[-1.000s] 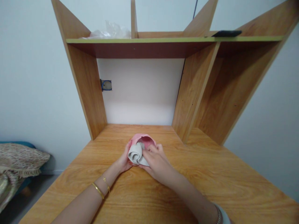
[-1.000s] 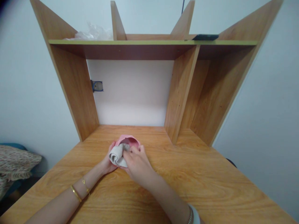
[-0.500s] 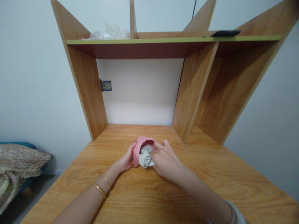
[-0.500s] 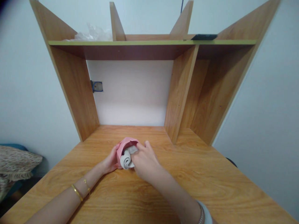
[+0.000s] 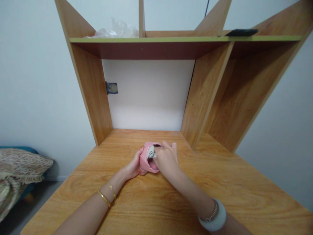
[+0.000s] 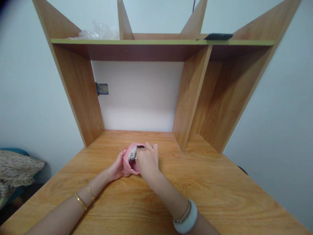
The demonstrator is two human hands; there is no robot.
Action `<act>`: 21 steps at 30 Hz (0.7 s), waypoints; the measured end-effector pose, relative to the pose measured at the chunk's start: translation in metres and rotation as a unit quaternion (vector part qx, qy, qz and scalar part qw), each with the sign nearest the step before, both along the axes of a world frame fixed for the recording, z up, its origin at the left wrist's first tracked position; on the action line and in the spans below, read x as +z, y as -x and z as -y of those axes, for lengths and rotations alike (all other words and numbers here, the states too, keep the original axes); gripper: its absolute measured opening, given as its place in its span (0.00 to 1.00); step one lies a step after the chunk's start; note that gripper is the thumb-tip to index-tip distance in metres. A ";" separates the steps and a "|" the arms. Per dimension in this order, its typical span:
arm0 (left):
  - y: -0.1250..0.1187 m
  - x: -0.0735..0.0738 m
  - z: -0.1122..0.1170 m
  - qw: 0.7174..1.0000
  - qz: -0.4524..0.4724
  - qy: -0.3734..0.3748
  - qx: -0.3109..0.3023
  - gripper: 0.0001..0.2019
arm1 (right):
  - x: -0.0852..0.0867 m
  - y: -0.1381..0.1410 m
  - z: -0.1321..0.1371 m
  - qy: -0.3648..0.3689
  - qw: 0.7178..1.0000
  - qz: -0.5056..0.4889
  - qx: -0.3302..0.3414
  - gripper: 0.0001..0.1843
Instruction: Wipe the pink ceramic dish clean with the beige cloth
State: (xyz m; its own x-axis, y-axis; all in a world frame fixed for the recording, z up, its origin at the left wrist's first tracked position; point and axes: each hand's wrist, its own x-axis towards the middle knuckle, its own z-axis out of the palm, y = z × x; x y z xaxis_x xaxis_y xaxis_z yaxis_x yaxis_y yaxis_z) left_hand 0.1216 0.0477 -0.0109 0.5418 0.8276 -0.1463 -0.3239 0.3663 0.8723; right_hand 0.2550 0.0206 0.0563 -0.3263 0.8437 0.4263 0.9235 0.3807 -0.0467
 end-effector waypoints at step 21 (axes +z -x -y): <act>-0.005 -0.005 -0.002 0.998 0.029 -0.055 0.024 0.31 | 0.002 -0.015 0.000 0.012 0.990 0.108 0.090 0.09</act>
State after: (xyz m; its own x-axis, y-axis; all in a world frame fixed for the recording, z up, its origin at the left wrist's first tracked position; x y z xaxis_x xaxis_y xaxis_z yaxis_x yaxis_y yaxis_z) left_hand 0.1271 0.0501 -0.0154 0.5060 0.8622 -0.0233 -0.3898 0.2527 0.8856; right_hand 0.2699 0.0202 0.0582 -0.5540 0.7725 0.3104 0.8300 0.5414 0.1341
